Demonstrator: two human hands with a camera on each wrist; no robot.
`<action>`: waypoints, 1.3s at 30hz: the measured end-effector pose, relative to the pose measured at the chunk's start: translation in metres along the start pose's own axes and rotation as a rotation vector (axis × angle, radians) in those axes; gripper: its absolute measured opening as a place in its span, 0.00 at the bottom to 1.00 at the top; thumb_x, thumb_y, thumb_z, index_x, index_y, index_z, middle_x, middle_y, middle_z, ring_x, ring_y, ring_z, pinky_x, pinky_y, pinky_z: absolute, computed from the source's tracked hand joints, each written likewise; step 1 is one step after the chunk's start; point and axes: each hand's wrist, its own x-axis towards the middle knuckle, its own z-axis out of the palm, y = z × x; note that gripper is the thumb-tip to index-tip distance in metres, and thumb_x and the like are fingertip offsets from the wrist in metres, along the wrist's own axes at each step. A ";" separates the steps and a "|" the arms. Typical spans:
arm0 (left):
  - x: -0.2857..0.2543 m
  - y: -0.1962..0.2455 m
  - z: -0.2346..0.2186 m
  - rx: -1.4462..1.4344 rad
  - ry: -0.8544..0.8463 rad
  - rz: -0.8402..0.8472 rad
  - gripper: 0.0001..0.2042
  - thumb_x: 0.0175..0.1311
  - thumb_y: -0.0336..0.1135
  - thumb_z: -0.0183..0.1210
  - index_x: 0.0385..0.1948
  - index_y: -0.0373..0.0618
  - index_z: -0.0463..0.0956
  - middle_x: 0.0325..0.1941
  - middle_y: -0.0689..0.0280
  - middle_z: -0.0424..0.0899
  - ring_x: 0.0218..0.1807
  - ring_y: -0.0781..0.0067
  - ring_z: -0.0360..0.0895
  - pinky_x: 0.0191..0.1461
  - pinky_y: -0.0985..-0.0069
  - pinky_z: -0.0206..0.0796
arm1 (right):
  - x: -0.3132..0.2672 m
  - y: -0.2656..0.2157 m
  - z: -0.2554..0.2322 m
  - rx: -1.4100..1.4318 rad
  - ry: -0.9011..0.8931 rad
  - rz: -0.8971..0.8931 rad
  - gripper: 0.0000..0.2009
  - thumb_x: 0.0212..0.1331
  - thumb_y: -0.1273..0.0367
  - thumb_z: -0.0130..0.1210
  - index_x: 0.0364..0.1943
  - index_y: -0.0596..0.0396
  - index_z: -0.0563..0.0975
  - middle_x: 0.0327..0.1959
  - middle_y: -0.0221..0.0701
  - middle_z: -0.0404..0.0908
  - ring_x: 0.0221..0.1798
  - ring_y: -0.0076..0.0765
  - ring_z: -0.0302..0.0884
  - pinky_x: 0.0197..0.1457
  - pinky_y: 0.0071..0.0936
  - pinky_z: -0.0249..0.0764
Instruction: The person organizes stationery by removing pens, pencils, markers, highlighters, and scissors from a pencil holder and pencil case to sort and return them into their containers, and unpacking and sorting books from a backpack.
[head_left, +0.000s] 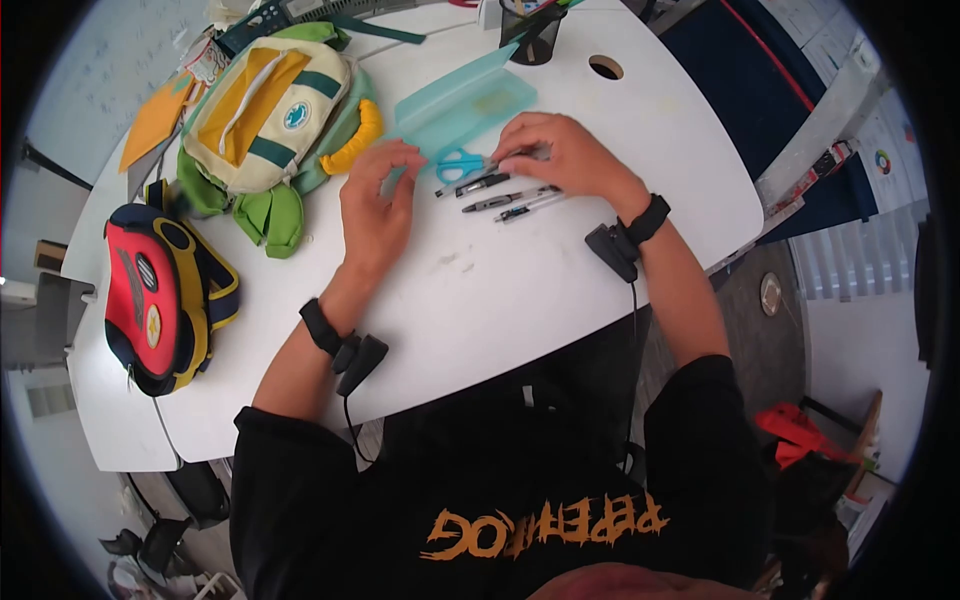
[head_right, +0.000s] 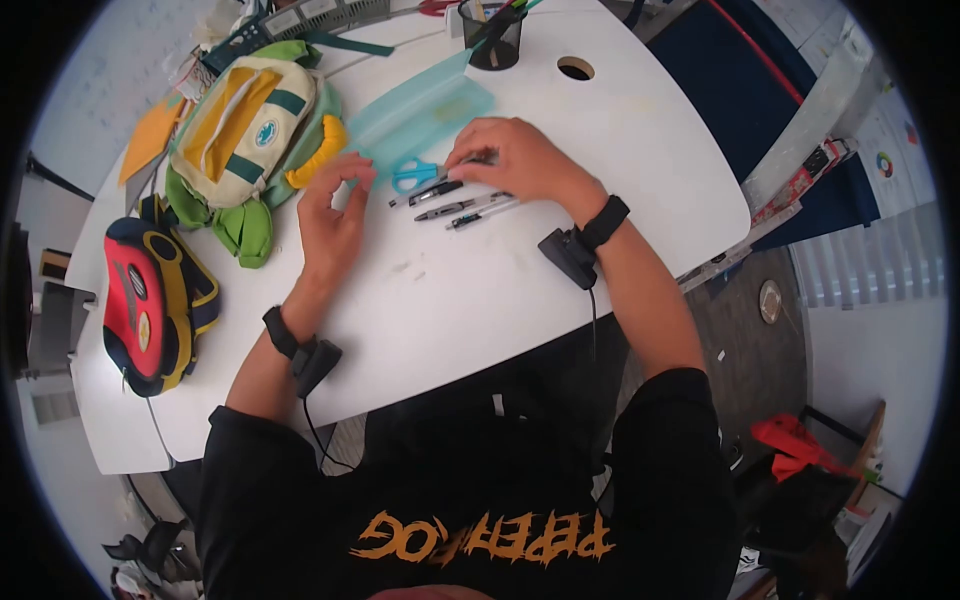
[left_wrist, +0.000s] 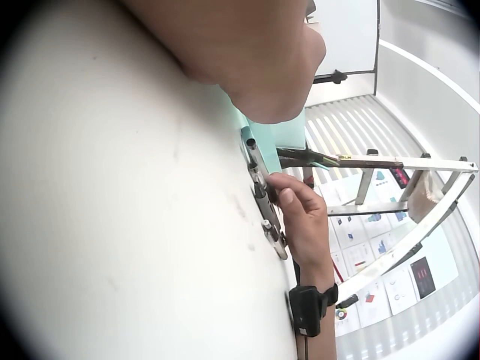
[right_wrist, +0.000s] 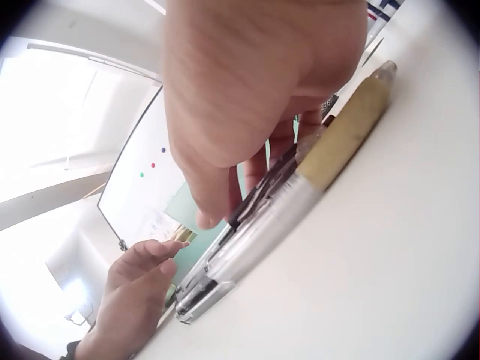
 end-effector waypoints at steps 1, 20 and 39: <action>-0.003 0.001 0.000 0.000 -0.005 -0.011 0.11 0.63 0.13 0.61 0.42 0.39 0.84 0.52 0.59 0.88 0.65 0.58 0.82 0.72 0.65 0.69 | -0.002 0.002 0.002 0.008 -0.005 0.007 0.11 0.62 0.73 0.70 0.47 0.56 0.89 0.45 0.29 0.86 0.43 0.29 0.82 0.50 0.27 0.78; -0.001 0.020 -0.005 0.245 -0.221 0.144 0.10 0.57 0.29 0.70 0.40 0.50 0.91 0.61 0.60 0.81 0.70 0.48 0.70 0.75 0.54 0.61 | -0.007 -0.007 -0.006 -0.110 -0.102 -0.032 0.10 0.56 0.74 0.70 0.42 0.51 0.90 0.44 0.30 0.85 0.51 0.39 0.82 0.59 0.33 0.78; -0.001 0.037 -0.006 0.376 -0.311 0.241 0.16 0.50 0.42 0.80 0.37 0.49 0.85 0.56 0.62 0.78 0.65 0.53 0.69 0.71 0.56 0.56 | 0.005 0.020 -0.032 0.099 0.562 -0.127 0.09 0.67 0.70 0.69 0.47 0.59 0.87 0.45 0.25 0.88 0.45 0.21 0.81 0.55 0.22 0.78</action>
